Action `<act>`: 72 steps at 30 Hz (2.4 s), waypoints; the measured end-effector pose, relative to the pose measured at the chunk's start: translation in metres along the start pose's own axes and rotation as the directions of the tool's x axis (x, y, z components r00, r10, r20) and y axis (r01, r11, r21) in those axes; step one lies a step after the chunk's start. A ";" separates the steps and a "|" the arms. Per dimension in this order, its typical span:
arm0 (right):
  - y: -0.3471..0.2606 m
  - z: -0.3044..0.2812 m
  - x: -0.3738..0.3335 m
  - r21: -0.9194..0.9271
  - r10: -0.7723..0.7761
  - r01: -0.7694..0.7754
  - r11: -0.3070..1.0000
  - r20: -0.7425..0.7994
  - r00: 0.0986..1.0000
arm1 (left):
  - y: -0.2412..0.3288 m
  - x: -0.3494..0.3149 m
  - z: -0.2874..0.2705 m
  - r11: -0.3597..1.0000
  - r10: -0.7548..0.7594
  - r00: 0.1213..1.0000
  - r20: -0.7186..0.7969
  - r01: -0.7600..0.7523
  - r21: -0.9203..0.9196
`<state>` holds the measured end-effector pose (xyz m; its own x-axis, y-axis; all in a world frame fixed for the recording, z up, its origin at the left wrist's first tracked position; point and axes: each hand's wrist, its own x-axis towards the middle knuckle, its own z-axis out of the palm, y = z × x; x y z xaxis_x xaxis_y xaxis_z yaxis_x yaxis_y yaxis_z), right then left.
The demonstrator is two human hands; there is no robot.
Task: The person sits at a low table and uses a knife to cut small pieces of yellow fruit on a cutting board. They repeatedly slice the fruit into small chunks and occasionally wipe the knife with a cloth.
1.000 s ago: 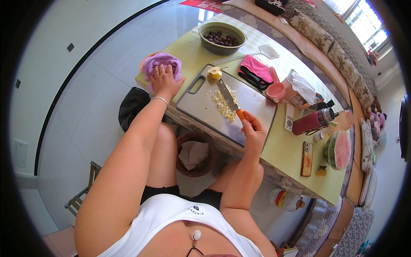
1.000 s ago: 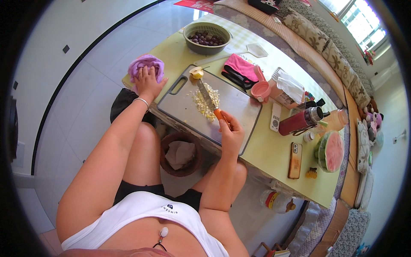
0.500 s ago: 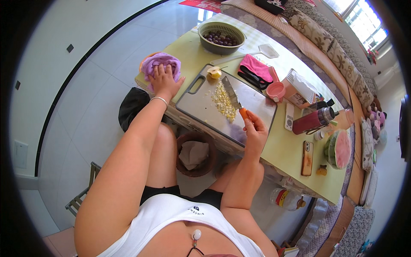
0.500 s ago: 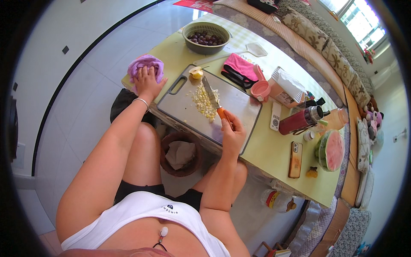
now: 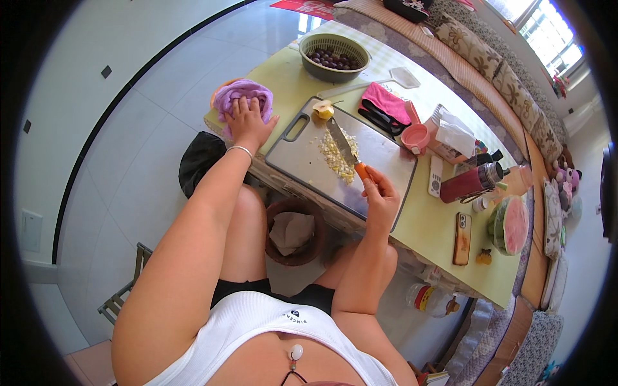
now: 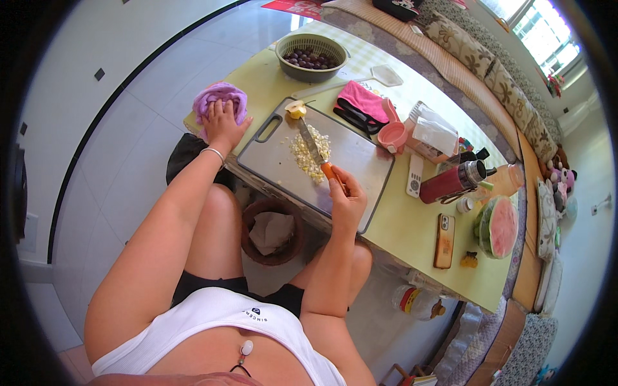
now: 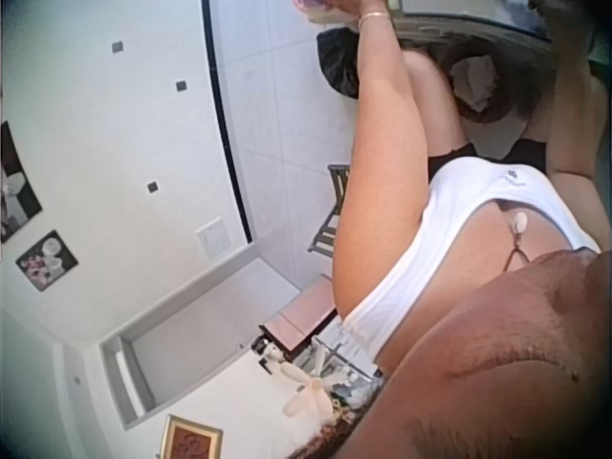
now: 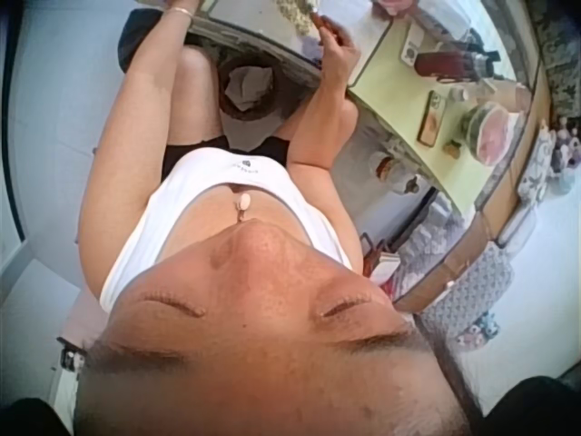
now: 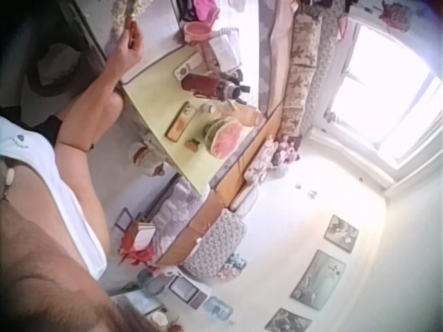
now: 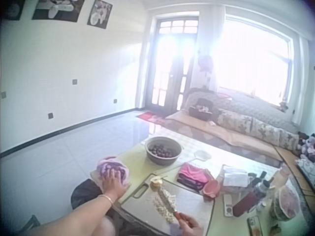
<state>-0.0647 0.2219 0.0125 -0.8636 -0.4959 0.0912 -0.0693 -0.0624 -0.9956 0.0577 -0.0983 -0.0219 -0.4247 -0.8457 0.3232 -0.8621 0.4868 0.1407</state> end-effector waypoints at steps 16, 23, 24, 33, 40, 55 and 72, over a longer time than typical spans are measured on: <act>-0.002 0.007 -0.002 0.039 0.030 -0.030 0.999 0.016 0.999 | -0.002 0.000 0.006 1.000 0.006 1.000 -0.028 -0.006 -0.001; -0.003 0.008 -0.002 0.027 0.032 -0.033 0.999 0.053 0.998 | -0.003 0.000 0.003 1.000 0.009 0.999 -0.033 -0.009 -0.001; -0.004 0.007 -0.003 0.019 0.042 -0.044 0.999 0.057 0.997 | -0.002 0.000 0.003 1.000 0.010 0.999 -0.033 -0.010 -0.004; 0.002 0.012 -0.001 -0.004 0.017 -0.017 1.000 0.076 0.997 | 0.000 -0.001 0.001 1.000 0.011 0.999 -0.032 -0.011 -0.009; -0.007 0.016 -0.006 0.026 -0.011 0.009 1.000 0.085 0.996 | -0.002 -0.001 0.002 1.000 0.017 0.999 -0.046 -0.018 -0.014; 0.006 0.021 -0.003 -0.038 -0.023 0.026 0.999 0.087 0.996 | -0.003 0.001 0.006 0.999 0.014 0.999 -0.047 -0.016 -0.037; 0.001 0.024 -0.006 -0.007 -0.017 0.018 1.000 0.119 0.993 | -0.003 -0.001 0.005 0.999 0.009 0.999 -0.053 -0.010 -0.031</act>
<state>-0.0471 0.2040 0.0114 -0.7966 -0.5944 0.1097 -0.0879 -0.0656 -0.9940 0.0593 -0.1001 -0.0273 -0.4171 -0.8287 0.3732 -0.8487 0.5020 0.1663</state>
